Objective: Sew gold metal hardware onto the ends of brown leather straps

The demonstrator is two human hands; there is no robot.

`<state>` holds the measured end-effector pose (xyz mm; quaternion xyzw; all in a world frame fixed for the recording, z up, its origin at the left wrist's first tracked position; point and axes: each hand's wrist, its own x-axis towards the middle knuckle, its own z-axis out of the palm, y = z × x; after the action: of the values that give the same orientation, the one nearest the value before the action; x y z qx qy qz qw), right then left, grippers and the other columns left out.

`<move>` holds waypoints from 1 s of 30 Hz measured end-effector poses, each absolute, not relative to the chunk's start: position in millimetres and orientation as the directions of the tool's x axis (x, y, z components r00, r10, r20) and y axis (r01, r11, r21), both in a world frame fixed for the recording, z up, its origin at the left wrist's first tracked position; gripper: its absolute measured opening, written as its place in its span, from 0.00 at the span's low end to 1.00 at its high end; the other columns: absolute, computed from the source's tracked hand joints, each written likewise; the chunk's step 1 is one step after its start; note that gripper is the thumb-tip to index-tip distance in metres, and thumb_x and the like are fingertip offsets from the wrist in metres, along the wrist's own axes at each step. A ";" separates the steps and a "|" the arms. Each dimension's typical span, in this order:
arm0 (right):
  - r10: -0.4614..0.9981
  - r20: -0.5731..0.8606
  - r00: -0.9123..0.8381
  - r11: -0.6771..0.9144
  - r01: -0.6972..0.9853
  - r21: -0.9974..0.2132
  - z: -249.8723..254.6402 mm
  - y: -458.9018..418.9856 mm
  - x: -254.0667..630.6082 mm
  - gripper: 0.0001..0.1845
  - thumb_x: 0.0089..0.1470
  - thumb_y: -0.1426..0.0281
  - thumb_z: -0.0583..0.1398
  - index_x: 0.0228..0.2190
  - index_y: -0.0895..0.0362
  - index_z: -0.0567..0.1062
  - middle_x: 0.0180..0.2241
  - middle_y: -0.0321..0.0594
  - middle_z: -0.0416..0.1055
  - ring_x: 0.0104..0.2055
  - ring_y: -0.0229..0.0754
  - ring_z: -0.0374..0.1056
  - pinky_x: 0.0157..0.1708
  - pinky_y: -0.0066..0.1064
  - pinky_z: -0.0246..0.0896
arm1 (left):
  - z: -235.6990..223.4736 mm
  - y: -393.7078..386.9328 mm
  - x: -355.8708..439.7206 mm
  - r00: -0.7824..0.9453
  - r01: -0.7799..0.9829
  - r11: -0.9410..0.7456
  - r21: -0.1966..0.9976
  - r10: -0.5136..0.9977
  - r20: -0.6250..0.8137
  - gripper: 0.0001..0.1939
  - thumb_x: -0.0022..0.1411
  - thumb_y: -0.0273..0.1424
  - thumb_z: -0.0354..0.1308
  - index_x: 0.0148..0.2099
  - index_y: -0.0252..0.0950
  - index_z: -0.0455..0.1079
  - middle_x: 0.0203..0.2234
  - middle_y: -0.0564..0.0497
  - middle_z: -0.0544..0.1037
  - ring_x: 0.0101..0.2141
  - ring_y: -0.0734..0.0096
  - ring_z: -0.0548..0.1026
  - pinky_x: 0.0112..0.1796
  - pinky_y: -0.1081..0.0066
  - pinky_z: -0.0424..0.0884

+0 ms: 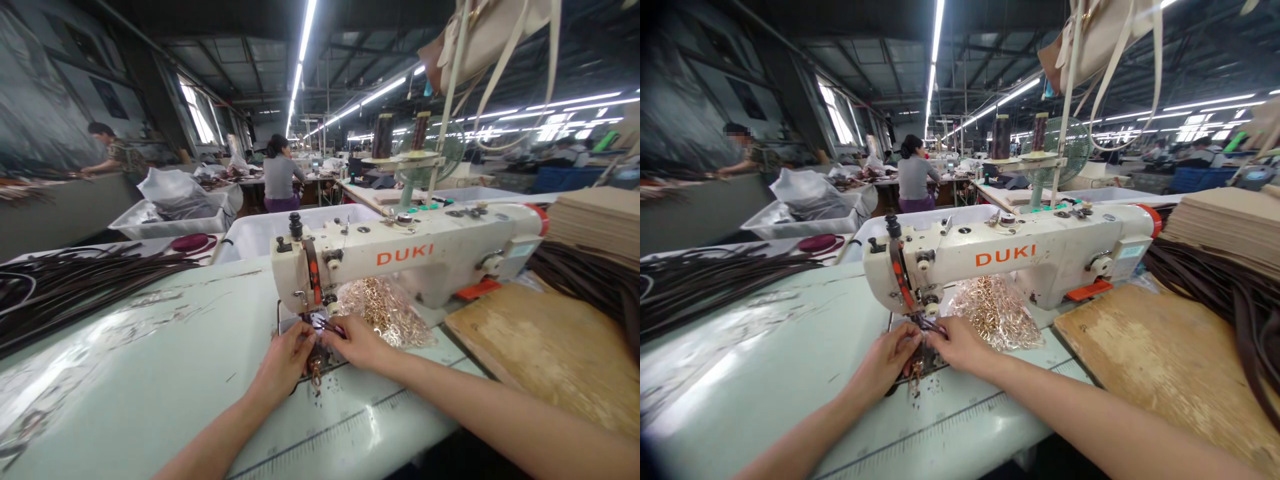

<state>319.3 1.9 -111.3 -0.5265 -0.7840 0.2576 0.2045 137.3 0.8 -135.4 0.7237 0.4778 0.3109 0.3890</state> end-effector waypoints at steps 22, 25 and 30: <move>0.866 0.138 -0.480 0.500 0.838 -0.219 -109.6 -12.7 336.9 0.19 0.58 0.53 0.55 0.38 0.55 0.71 0.37 0.40 0.73 0.35 0.47 0.70 0.30 0.30 0.55 | -106.9 -1.8 110.2 0.590 0.565 -0.561 0.605 0.787 0.180 0.14 0.64 0.41 0.53 0.32 0.40 0.74 0.26 0.55 0.75 0.28 0.72 0.71 0.31 0.74 0.65; 0.857 0.136 -0.497 0.515 0.824 -0.237 -111.5 -7.9 348.1 0.16 0.56 0.55 0.58 0.38 0.53 0.74 0.35 0.37 0.74 0.35 0.45 0.70 0.32 0.30 0.56 | -103.3 -4.6 107.7 0.686 0.567 -0.664 0.487 0.708 0.166 0.10 0.64 0.38 0.55 0.42 0.44 0.75 0.36 0.55 0.78 0.38 0.68 0.74 0.41 0.73 0.66; 0.782 0.168 -0.600 0.623 0.752 -0.214 -131.0 -5.4 350.3 0.14 0.57 0.74 0.54 0.42 0.47 0.73 0.34 0.32 0.73 0.36 0.39 0.70 0.34 0.28 0.56 | -109.0 -5.1 113.8 0.734 0.571 -0.718 0.398 0.663 0.143 0.16 0.69 0.33 0.46 0.38 0.38 0.75 0.32 0.50 0.78 0.36 0.68 0.75 0.38 0.73 0.70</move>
<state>350.3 -5.4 -131.0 -0.4297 -0.8925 0.0604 0.1231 113.8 -5.1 -109.0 0.9164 0.3368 0.1392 0.1658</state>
